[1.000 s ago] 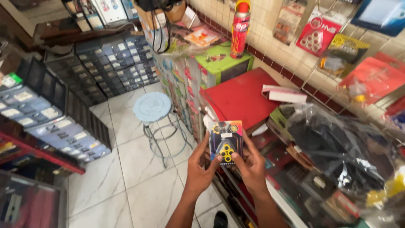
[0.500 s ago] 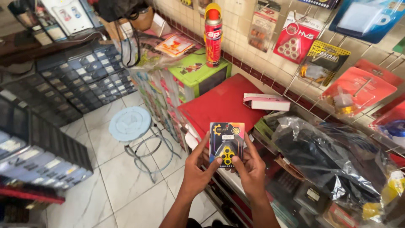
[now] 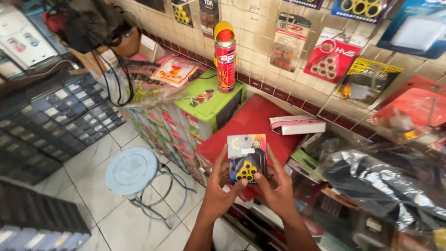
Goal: The person picks up small, sealed plastic packages containing motorcycle parts from a glass display counter and hangs them one by one onto hooks on a wire mesh wall rack.
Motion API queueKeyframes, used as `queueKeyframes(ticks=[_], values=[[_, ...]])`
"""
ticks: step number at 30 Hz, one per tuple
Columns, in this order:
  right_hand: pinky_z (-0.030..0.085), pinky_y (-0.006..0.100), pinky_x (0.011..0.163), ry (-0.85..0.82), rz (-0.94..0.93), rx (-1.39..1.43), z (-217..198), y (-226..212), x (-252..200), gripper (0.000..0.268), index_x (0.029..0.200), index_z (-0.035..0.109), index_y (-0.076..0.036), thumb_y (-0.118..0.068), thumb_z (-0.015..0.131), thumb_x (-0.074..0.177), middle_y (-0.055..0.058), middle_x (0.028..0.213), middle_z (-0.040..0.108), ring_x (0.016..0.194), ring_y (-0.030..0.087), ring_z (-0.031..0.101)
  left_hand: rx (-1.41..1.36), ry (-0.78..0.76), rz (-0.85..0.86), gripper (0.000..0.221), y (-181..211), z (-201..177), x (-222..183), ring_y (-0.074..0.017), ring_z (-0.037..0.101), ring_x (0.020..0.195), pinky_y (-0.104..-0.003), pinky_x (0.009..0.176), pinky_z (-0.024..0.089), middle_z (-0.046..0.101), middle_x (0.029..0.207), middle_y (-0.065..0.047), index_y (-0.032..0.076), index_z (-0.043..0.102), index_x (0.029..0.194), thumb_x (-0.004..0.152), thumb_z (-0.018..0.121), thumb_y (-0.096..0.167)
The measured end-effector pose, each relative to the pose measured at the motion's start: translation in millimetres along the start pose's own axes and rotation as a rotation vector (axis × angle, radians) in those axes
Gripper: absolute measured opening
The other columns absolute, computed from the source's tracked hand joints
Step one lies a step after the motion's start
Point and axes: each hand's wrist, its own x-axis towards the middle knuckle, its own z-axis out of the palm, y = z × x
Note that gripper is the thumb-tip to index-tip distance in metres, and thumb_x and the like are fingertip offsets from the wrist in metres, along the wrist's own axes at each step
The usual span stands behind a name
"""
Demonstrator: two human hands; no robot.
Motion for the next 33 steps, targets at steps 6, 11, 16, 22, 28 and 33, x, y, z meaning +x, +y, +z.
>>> queueKeyframes(ticks=[6,11,16,22,28,33], values=[[0.057,0.031,0.087,0.021,0.046,-0.182,31,1,27,0.08,0.165,0.02,-0.007,-0.008,0.063,0.097,0.012,0.111,0.076,0.096,0.013,0.069,-0.114,-0.094,-0.017,0.096,7,-47,37,-0.0209,0.069,0.112,-0.033,0.093,0.056,0.068,0.129,-0.018,0.007,0.018,0.164,0.088,0.077,0.009],[0.059,0.03,0.079,0.054,0.094,-0.253,56,6,46,0.082,0.164,0.02,-0.009,-0.009,0.064,0.096,0.009,0.103,0.076,0.087,0.012,0.07,-0.217,-0.156,-0.003,0.096,11,-78,55,-0.0203,0.066,0.119,-0.034,0.097,0.055,0.063,0.137,-0.018,0.007,0.015,0.163,0.089,0.075,0.005],[0.058,0.029,0.083,0.065,0.012,-0.338,78,4,58,0.081,0.164,0.018,-0.008,-0.008,0.063,0.097,0.009,0.108,0.076,0.092,0.011,0.069,-0.276,-0.215,-0.023,0.094,16,-100,68,-0.0197,0.065,0.118,-0.034,0.1,0.054,0.063,0.132,-0.018,0.005,0.016,0.164,0.09,0.075,0.002],[0.058,0.03,0.072,0.099,0.024,-0.575,81,-22,70,0.083,0.164,0.024,-0.012,-0.003,0.067,0.093,0.008,0.093,0.074,0.077,0.012,0.068,-0.188,-0.325,0.028,0.079,9,-116,100,-0.0161,0.066,0.112,-0.031,0.093,0.056,0.065,0.129,-0.013,0.004,0.026,0.156,0.092,0.073,0.005],[0.057,0.03,0.067,0.088,0.017,-0.639,88,-53,85,0.085,0.162,0.026,-0.013,-0.001,0.069,0.09,0.009,0.083,0.068,0.07,0.014,0.067,-0.154,-0.367,-0.048,0.046,18,-107,114,-0.012,0.068,0.088,-0.029,0.075,0.058,0.07,0.107,-0.007,0.002,0.053,0.131,0.091,0.074,0.009],[0.06,0.031,0.072,0.1,-0.053,-0.707,77,-58,91,0.082,0.159,0.028,-0.011,-0.001,0.069,0.089,0.011,0.094,0.072,0.076,0.016,0.073,-0.019,-0.371,0.113,0.041,25,-91,123,-0.01,0.067,0.095,-0.027,0.082,0.056,0.072,0.106,-0.007,0.003,0.055,0.126,0.092,0.077,0.012]])
